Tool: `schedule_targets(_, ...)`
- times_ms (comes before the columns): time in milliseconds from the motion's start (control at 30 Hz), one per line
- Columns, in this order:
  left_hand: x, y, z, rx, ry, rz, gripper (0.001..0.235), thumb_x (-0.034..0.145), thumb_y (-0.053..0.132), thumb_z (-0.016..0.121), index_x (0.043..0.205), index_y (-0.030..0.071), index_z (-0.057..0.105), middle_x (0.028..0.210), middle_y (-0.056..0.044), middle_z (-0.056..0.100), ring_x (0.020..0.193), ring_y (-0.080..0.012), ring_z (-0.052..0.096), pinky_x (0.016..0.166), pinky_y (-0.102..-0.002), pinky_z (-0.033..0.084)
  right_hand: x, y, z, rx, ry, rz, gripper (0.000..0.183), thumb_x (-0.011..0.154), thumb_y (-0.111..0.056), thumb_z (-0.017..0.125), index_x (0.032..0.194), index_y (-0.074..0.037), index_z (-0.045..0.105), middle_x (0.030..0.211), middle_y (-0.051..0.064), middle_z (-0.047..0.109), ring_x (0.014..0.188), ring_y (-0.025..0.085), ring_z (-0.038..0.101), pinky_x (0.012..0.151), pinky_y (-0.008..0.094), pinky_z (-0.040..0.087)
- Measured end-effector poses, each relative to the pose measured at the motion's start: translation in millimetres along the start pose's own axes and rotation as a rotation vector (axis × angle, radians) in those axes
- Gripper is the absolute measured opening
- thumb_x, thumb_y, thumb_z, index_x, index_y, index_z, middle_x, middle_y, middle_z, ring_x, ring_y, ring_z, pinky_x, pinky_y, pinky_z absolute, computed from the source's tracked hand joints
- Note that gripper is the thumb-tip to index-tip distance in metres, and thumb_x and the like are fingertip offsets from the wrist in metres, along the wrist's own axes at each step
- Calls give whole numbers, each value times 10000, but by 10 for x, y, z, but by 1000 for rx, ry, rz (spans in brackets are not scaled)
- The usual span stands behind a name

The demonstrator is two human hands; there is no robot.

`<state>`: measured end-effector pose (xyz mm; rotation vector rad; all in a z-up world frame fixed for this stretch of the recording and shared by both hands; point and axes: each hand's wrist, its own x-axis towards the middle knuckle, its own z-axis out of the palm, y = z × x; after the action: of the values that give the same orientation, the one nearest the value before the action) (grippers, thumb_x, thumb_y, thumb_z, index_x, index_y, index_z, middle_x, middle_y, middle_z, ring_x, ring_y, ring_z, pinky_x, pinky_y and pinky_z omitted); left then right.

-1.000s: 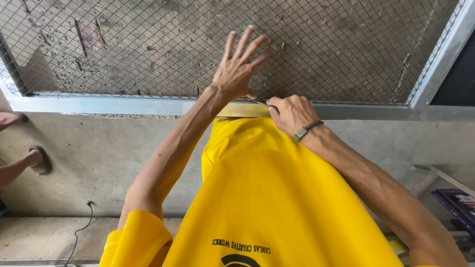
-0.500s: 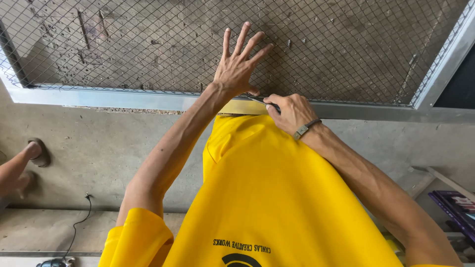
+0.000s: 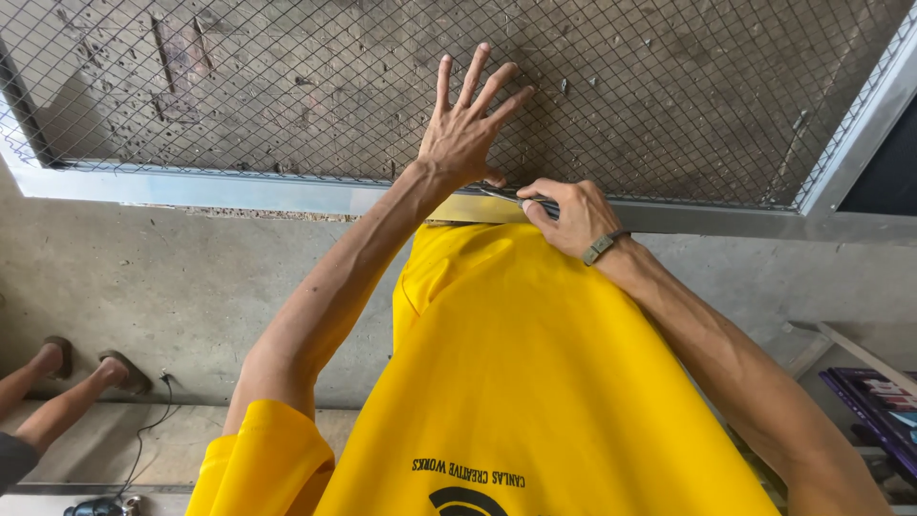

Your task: Assembling a metal mesh screen into an aluminum frame using a hand tool to press the mesh into the groove

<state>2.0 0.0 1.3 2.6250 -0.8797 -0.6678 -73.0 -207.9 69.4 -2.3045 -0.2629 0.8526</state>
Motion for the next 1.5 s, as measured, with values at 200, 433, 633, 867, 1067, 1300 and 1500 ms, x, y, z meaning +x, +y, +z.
schedule_targets(200, 6, 6, 28, 15, -16, -10, 1413, 502, 720, 879, 1660, 270, 207, 1727, -116, 99, 1544, -404, -84, 1182, -756, -61, -55, -358, 160, -321, -66, 62, 163, 1083, -176, 540, 1096, -119, 692, 636, 108, 679, 523, 267, 647, 497, 419, 583)
schedule_targets(433, -10, 14, 3, 34, 36, -2, 1370, 514, 694, 890, 1646, 260, 254, 1714, -119, 161, 1546, -401, -59, 1189, -747, -36, 11, -525, 210, -619, -184, 46, 480, 921, 22, 428, 1381, -45, 550, 718, 189, 664, 618, 412, 698, 513, 533, 545)
schedule_targets(633, 11, 2, 54, 52, 30, 13, 1407, 509, 765, 864, 1651, 267, 211, 1709, -79, 226, 1534, -414, -57, 1169, -766, -37, 40, -358, 99, -231, -54, 61, 314, 979, -257, 514, 1174, -138, 729, 781, 225, 750, 647, 418, 700, 608, 552, 538)
schedule_targets(867, 5, 11, 35, 52, 13, 3, 1417, 495, 728, 894, 1647, 266, 211, 1702, -86, 212, 1536, -419, -53, 1166, -768, -45, -1, -502, 307, -473, -82, -6, 212, 1050, -133, 496, 1158, -82, 672, 681, 128, 648, 543, 312, 646, 466, 455, 549)
schedule_targets(1067, 23, 22, 69, 73, 49, 10, 1406, 505, 739, 891, 1644, 268, 215, 1688, -86, 242, 1544, -414, -34, 1168, -769, -28, 49, -477, 173, -403, -111, 40, 257, 1040, -184, 469, 1135, -81, 685, 671, 168, 668, 568, 370, 664, 504, 509, 535)
schedule_targets(1300, -56, 119, -155, 77, 30, -44, 1314, 508, 624, 948, 1611, 319, 301, 1600, -33, 319, 1569, -397, -9, 1217, -717, -4, 133, -467, 208, -297, -117, 136, 325, 986, -353, 496, 1143, -211, 742, 906, 228, 763, 888, 468, 742, 812, 558, 612)
schedule_targets(1500, -81, 175, -190, 174, 50, -30, 1305, 528, 697, 873, 1632, 359, 266, 1608, -29, 326, 1577, -387, 84, 1215, -701, 132, 205, -669, 488, -285, -137, 103, 308, 967, -177, 409, 1127, -113, 665, 924, 235, 756, 880, 440, 758, 764, 559, 616)
